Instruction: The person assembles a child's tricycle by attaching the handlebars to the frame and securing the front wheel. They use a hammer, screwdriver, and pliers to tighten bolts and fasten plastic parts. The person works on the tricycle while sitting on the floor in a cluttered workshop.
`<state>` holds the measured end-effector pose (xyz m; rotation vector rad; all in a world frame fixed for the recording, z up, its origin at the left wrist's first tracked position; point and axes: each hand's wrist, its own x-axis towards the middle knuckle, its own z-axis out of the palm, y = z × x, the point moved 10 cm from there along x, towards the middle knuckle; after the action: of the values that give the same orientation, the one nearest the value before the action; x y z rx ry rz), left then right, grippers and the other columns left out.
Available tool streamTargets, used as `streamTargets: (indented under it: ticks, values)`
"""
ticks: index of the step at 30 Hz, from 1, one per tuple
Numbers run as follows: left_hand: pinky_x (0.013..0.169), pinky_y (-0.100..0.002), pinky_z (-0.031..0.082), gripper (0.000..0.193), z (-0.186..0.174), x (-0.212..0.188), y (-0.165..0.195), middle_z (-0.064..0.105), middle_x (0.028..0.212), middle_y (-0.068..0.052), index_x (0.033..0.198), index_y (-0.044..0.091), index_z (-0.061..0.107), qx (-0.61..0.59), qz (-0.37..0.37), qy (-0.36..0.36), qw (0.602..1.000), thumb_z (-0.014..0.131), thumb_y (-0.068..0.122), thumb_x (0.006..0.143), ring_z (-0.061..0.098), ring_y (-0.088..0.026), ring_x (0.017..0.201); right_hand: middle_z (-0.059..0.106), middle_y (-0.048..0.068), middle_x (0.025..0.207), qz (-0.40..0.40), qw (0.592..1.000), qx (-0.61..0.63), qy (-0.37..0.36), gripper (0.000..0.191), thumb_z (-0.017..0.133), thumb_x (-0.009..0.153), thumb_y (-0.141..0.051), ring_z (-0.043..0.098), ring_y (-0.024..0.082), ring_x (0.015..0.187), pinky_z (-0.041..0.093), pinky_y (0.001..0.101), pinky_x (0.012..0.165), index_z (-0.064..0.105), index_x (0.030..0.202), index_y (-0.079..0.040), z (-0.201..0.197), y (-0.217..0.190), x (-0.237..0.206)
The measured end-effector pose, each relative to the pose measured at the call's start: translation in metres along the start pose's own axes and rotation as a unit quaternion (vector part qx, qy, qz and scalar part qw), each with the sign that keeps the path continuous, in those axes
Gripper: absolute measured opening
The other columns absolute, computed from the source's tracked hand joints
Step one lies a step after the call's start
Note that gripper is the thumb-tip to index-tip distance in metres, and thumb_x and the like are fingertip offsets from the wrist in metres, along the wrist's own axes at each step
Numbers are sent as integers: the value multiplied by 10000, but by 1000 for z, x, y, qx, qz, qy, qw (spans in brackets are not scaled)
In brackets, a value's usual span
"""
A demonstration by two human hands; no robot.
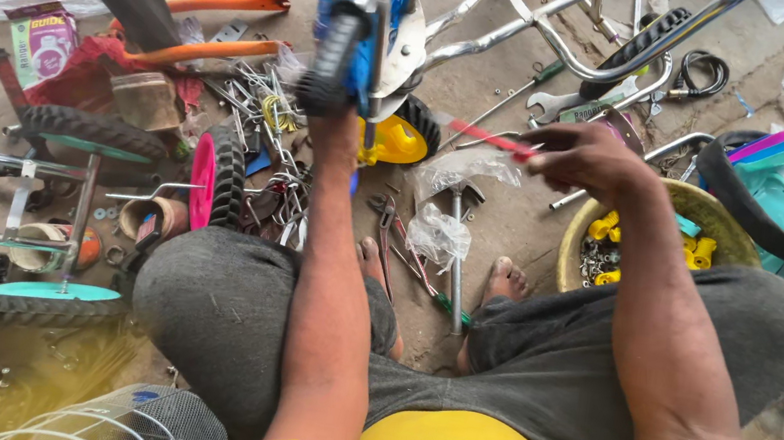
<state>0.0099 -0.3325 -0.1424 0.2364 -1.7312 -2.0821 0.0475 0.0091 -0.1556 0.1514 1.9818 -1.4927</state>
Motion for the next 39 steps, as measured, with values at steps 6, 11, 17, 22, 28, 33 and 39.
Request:
streamTargets:
  ticks: [6,11,17,22,28,33,39]
  values:
    - [927,-502,476,293,10,-53,14,651,1104,-210,1109,-11,625,234,117,140,955,607,257,993,619,-425,1042,737,122,993,8,985,143,92,568,622,927,-122,703,187,756,600,320,632,516,1483,-90,-2,14,-14]
    - [1017,-505,454,306,15,-82,15,649,1173,-209,1198,-17,626,181,188,135,956,598,181,967,595,-416,1130,693,123,942,-1,977,180,119,532,628,950,-62,677,200,715,571,343,615,523,1471,-46,28,32,-6]
    - [1057,-458,492,297,-11,-92,-10,694,1212,-166,1205,12,673,136,101,174,970,585,39,923,641,-358,1172,666,101,880,-5,975,171,145,368,632,926,-57,651,207,662,547,359,579,575,1289,-33,38,41,-2]
    - [954,-457,490,239,-31,-108,-12,662,1098,-166,1093,10,651,159,38,263,951,604,35,860,621,-354,1073,630,68,842,-4,973,156,167,224,636,1026,-194,620,163,637,528,334,561,597,1188,-44,50,29,-17]
    - [823,-445,509,152,24,-135,8,625,926,-124,974,30,587,182,128,167,961,615,117,853,617,-317,880,518,14,718,-23,948,236,211,140,593,1062,-242,500,145,513,436,332,453,557,1011,-117,40,30,-22]
    - [775,-442,559,195,98,-144,-42,707,903,-137,965,60,665,237,13,-91,967,698,172,809,698,-317,822,590,77,644,29,897,297,326,191,529,912,-68,525,201,449,447,363,405,616,1072,-123,26,81,-25]
    - [802,-489,558,225,104,-155,-98,745,915,-201,924,55,725,405,-95,-167,894,753,190,747,717,-398,896,609,66,678,104,912,192,347,331,748,836,-107,540,155,475,422,329,389,627,1144,-112,48,135,-9]
